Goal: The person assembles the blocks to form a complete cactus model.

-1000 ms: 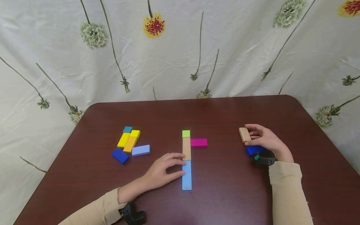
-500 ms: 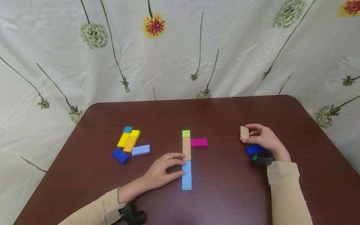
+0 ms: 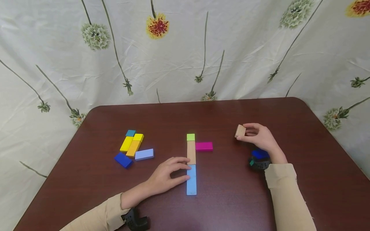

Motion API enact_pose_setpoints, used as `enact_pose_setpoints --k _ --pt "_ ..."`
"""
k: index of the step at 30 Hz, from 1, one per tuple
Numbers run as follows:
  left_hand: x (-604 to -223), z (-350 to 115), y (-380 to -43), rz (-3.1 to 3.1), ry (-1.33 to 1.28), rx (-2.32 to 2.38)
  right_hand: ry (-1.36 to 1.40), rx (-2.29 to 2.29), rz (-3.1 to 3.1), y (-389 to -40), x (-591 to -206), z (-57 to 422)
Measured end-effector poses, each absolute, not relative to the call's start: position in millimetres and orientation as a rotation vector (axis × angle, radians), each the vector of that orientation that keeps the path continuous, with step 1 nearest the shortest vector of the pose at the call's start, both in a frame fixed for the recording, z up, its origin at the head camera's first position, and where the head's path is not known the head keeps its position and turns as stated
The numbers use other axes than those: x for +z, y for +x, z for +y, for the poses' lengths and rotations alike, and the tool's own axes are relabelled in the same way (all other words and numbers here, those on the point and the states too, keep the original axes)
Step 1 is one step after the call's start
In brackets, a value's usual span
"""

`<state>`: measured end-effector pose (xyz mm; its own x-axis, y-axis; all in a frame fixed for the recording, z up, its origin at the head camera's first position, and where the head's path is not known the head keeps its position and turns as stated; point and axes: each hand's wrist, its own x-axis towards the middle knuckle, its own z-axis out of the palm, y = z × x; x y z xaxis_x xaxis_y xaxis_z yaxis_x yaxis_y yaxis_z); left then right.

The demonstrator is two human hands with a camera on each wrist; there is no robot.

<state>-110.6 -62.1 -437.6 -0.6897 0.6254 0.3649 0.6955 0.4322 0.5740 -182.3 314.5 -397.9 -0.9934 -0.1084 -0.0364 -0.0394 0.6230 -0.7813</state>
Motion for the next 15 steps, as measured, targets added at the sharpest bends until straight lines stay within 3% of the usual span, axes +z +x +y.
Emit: enact_pose_setpoints --k 15 --pt "-435.8 -62.2 -109.7 -2.582 -1.189 -1.120 -0.207 -1.508 2.695 -196.4 -403.4 276.4"
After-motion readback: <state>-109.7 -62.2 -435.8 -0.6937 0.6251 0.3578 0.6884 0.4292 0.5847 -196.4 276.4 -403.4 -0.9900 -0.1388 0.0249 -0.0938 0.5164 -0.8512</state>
